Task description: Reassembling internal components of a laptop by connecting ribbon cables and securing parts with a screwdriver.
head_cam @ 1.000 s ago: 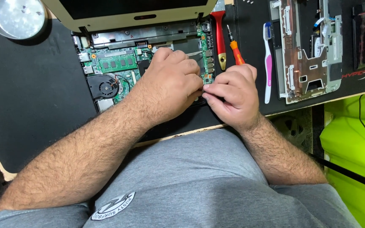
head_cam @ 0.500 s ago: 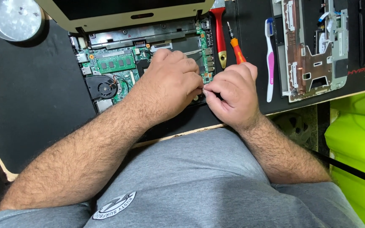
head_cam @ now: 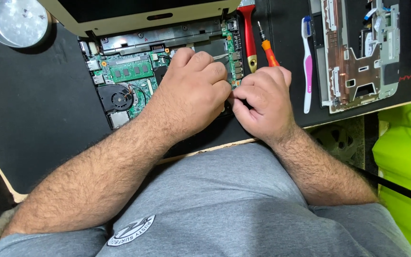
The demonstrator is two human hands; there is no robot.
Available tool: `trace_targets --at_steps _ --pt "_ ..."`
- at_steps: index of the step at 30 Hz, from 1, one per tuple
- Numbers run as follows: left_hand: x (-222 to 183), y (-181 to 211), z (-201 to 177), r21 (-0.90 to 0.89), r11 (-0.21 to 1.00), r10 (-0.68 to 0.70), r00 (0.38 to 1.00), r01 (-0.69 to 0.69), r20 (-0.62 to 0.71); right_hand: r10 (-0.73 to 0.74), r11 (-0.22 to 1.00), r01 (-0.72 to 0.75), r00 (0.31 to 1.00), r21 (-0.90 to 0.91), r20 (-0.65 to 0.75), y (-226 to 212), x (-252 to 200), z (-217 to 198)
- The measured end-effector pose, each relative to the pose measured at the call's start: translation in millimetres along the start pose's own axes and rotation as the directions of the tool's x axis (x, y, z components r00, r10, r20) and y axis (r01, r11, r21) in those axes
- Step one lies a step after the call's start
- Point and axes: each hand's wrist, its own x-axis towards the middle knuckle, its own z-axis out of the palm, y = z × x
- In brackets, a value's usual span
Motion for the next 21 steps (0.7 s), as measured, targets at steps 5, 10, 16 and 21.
trace_targets --at_steps 5,10,16,21 --pt "0 2 1 0.001 1.000 -0.006 1.000 0.006 0.010 -0.007 1.000 0.007 1.000 -0.026 -0.008 1 0 0" --pt "2 4 2 0.022 1.000 -0.002 1.000 0.002 -0.003 -0.006 0.999 0.005 1.000 -0.036 -0.024 2 -1 0" --pt "4 11 5 0.118 0.993 -0.022 1.000 0.023 -0.013 0.133 0.981 -0.141 0.989 -0.130 -0.065 1 -8 -6" --pt "2 13 11 0.120 0.987 -0.113 0.993 0.108 0.038 0.007 0.988 -0.020 0.996 -0.154 -0.086 5 -13 -10"
